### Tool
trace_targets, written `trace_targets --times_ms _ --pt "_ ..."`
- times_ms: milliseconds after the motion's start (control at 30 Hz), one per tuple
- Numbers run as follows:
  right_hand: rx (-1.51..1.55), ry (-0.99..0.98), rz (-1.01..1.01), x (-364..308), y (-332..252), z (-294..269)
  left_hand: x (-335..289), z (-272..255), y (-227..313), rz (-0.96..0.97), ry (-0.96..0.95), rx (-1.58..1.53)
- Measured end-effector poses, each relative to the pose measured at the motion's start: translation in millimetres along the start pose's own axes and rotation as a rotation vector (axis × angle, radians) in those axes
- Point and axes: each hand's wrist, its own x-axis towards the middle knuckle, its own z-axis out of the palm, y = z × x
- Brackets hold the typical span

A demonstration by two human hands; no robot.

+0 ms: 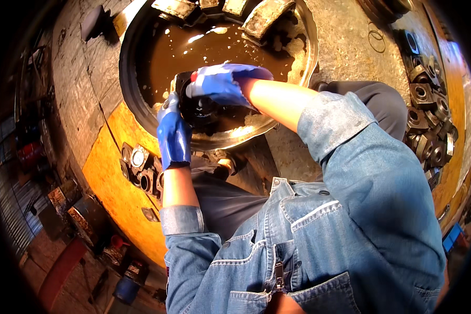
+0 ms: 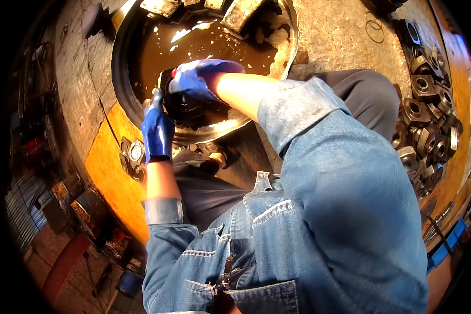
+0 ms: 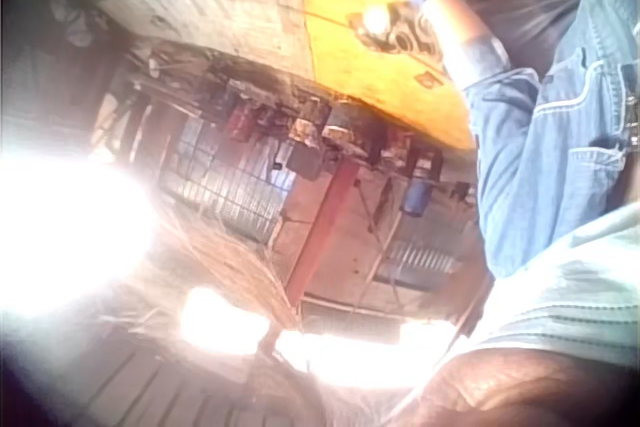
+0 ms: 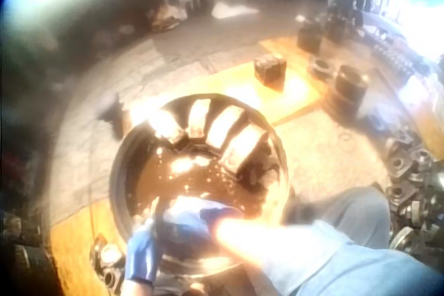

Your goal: The person cleans mechanical parts. They pick up a metal block from a basin of liquid, scrub it with a brush, and rotate the part to clean its different surfaces.

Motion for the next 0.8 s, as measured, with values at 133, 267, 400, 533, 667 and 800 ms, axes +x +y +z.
trace_targets --times_ms 133,267,400,533,667,800 --pt "0.421 0.212 -0.174 15 55 32 -1 0 2 -0.179 0.001 -0.136" --pt "1.514 0.452 0.003 45 59 80 0 -1 -11 -0.18 0.072 -0.068" --pt "1.082 0.433 -0.259 66 100 84 15 3 11 -0.58 0.088 -0.444" --pt "-0.726 0.312 -0.169 34 52 29 5 -1 1 -0.333 0.0 -0.331" --pt "-0.79 0.121 -0.325 54 41 6 17 9 18 -0.454 0.025 -0.547" --pt "-0.475 -0.072 -0.035 40 -18 13 16 -3 -45 -0.178 0.0 -0.138"
